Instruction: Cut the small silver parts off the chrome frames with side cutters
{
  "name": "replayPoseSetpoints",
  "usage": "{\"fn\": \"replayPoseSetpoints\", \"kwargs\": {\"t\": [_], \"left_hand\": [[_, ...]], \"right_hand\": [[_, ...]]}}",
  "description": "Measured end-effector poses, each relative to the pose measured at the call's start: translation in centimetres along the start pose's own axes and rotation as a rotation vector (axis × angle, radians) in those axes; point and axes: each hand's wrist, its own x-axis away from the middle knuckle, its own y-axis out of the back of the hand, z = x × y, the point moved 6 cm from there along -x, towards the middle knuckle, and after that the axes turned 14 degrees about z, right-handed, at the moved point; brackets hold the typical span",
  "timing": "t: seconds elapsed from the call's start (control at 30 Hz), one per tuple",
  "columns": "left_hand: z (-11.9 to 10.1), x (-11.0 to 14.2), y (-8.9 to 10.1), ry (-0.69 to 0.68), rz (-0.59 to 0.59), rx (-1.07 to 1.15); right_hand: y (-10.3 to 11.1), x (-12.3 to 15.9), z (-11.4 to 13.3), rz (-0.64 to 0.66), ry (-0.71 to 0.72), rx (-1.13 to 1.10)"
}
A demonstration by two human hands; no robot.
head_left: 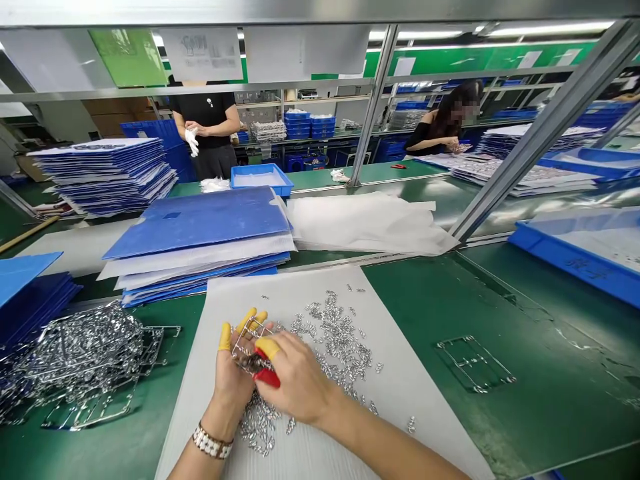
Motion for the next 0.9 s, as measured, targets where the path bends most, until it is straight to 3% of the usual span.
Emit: {"fn": "replayPoseSetpoints", "kwargs": {"t": [0.1,0.2,0.33,0.9], "left_hand": [[-0.5,0.1,0.0,-0.029,-0.019,-0.064],[-0.4,0.2,0.0,-0.019,-0.036,-0.107],[-0.3,0.3,0.3,-0.022,-0.070,-0.146],[-0.9,0.6,-0.4,-0.079,-0.069,-0.277]], "right_hand": [[0.9,0.0,-1.4,0.074,-0.195,0.107],[0.6,-0.4,-1.6,0.221,-0.260,0.189],[0.3,-1.0,-1.0,0.337,-0.275,0.229],[1.7,-2.1,-0.3,0.536,-0.250,0.278]]}}
